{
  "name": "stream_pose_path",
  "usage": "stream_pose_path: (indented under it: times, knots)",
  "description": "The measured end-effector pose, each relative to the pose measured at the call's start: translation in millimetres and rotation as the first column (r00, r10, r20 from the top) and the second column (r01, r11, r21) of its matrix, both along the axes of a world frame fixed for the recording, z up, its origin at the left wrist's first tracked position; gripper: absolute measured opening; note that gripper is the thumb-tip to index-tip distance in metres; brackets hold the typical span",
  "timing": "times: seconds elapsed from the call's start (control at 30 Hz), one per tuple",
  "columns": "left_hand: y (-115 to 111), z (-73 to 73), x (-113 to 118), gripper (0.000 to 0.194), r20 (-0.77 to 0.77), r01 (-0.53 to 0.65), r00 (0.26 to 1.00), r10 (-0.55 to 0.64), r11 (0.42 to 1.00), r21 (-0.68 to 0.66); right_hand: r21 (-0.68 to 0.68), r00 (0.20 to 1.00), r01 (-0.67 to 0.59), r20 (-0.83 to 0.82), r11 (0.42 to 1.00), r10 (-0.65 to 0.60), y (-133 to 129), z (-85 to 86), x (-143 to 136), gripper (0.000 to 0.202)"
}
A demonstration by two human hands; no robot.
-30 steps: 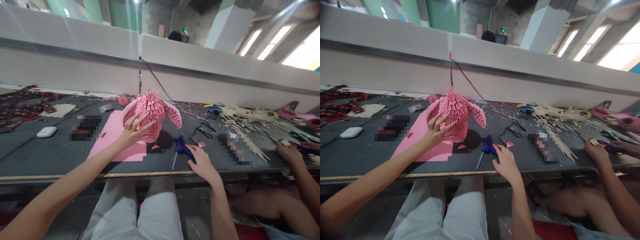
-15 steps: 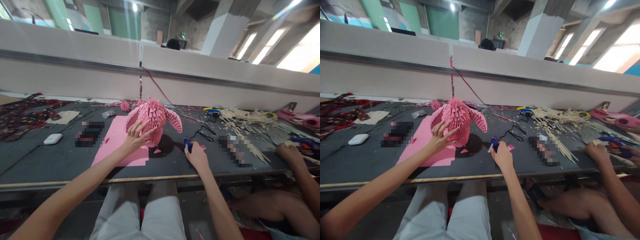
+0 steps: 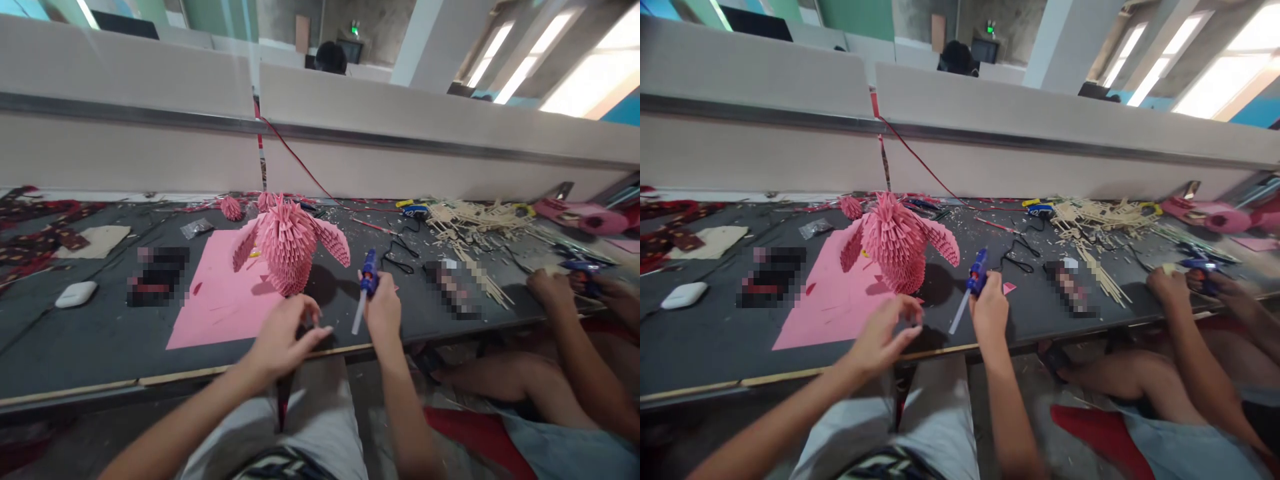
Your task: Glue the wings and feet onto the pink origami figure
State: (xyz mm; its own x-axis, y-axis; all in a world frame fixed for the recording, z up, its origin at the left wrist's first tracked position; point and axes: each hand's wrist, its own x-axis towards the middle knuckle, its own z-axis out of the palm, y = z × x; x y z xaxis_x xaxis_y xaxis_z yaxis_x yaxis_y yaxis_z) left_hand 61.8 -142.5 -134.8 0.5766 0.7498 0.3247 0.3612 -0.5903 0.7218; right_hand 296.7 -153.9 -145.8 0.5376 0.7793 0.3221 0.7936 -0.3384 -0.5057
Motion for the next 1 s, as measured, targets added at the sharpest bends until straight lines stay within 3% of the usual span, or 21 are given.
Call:
stream_pose_path:
  times: [0.07, 0.13, 0.2, 0.37, 0.7, 1.0]
  knots:
    - [-30.4, 3.5, 21.7, 0.041, -0.049, 0.066, 0.994, -0.095, 0.907, -0.416, -0.075, 1.000, -0.015, 0.008, 0.997, 0.016, -0.6, -13.8, -15.9, 0.029]
    - [-44.9, -3.3, 36.3, 0.042, -0.002, 0.081, 0.995, -0.101, 0.815, -0.573, -0.083, 1.000, -0.022, 0.010, 0.996, 0.022, -0.2, -27.5, -25.9, 0.034]
    - [-45.9, -16.3, 42.6, 0.042, 0.013, 0.047, 0.999, -0.048, 0.819, -0.572, -0.070, 0.999, -0.040, 0.016, 0.997, 0.041, 0.1, -38.5, -31.0, 0.034]
    - [-35.3, -41.5, 43.5, 0.031, -0.126, -0.113, 0.990, 0.067, 0.908, -0.403, -0.134, 0.993, -0.111, 0.028, 0.985, 0.116, -1.4, -47.2, -35.3, 0.027]
    - [-24.3, -23.9, 50.7, 0.040, -0.008, -0.092, 0.995, 0.104, 0.837, -0.540, -0.219, 0.979, -0.113, 0.141, 0.969, 0.146, -2.2, -39.2, -40.0, 0.023]
    - [-10.8, -27.3, 51.1, 0.045, 0.088, -0.007, 0.992, 0.088, 0.744, -0.668, -0.188, 0.978, -0.120, 0.145, 0.975, 0.148, -0.6, -46.8, -39.9, 0.024]
